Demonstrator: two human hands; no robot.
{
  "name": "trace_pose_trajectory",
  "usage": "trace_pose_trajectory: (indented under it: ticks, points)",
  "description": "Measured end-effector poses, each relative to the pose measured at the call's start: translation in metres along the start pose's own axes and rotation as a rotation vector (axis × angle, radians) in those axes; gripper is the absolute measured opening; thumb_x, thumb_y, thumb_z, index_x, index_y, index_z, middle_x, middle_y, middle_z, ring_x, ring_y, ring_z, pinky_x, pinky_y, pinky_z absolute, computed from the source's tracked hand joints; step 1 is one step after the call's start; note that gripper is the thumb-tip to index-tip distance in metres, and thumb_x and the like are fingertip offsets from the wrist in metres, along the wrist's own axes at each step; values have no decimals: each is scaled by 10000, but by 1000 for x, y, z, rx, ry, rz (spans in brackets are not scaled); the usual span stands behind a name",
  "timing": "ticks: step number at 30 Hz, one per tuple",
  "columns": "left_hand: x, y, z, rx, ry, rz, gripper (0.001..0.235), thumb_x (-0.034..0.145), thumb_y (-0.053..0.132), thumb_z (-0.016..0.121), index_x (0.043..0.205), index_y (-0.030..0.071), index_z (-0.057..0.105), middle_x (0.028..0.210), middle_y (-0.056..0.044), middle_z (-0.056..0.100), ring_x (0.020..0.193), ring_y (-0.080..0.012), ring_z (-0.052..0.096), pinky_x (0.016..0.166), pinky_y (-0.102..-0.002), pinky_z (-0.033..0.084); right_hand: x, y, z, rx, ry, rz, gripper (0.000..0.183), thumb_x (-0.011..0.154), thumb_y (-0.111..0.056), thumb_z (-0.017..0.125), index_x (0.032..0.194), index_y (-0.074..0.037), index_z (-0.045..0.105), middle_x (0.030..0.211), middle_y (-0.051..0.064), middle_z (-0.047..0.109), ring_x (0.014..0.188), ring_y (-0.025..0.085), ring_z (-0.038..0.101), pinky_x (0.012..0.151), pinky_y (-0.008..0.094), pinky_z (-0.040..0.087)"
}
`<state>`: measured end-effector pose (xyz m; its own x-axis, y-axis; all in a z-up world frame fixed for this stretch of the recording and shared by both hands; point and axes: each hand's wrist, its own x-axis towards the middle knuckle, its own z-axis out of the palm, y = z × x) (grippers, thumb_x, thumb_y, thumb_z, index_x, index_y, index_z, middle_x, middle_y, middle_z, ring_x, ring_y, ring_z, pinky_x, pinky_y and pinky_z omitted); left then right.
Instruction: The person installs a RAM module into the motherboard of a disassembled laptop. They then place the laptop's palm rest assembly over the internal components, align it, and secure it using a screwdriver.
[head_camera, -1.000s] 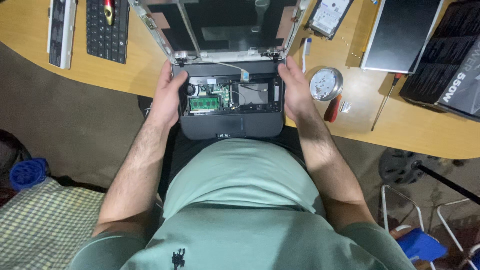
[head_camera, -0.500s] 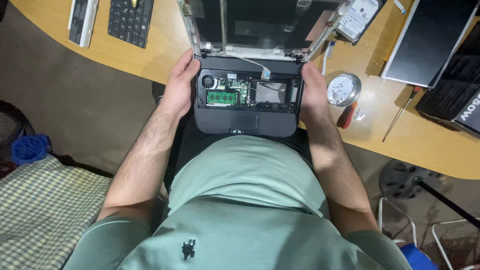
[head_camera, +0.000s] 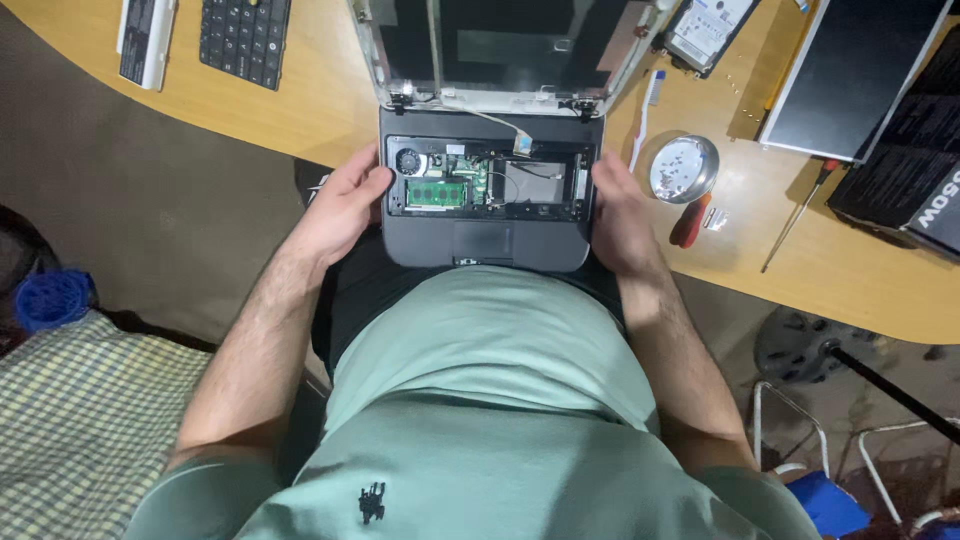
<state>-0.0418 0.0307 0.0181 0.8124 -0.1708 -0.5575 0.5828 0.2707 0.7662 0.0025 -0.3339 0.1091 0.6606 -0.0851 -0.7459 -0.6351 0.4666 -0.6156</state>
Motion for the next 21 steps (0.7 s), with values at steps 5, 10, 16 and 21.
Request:
trace_pose_trajectory:
  ticks: [5, 10, 16, 21]
  points:
    - [-5, -5, -5, 8, 18, -2, 595, 1319, 125, 584, 1899, 101, 454, 1622, -158, 742, 1392, -294, 788, 1115, -601, 740, 15, 26, -48, -139, -276, -124, 599, 1238, -375, 679, 1754, -78, 614, 1383, 184, 791, 1274, 242, 813, 1115, 372, 675]
    - [-11, 7, 5, 80, 38, 3, 599, 1320, 132, 604, 1894, 60, 449, 1600, -179, 754, 1339, -250, 774, 1104, -550, 746, 13, 40, -62, -83, -118, -55, 810, 1256, -334, 782, 1888, -49, 363, 1784, 331, 584, 1621, 425, 653, 1418, 686, 463]
    - [-20, -6, -9, 176, 39, -182, 470, 1302, 245, 634, 1733, 58, 655, 1381, -210, 840, 1188, -323, 885, 977, -561, 776, 44, 97, -132, -67, -33, 76, 458, 1223, -332, 821, 1602, -104, 705, 1357, 147, 788, 1273, 284, 838, 1187, 499, 678]
    - [-17, -3, 2, 176, 114, -157, 352, 1319, 239, 632, 1553, 13, 766, 1150, -93, 842, 1046, -224, 897, 914, -482, 786, 67, 108, -150, -122, -181, -46, 311, 1306, -327, 699, 1057, -143, 668, 720, 35, 662, 572, 208, 811, 466, 265, 625]
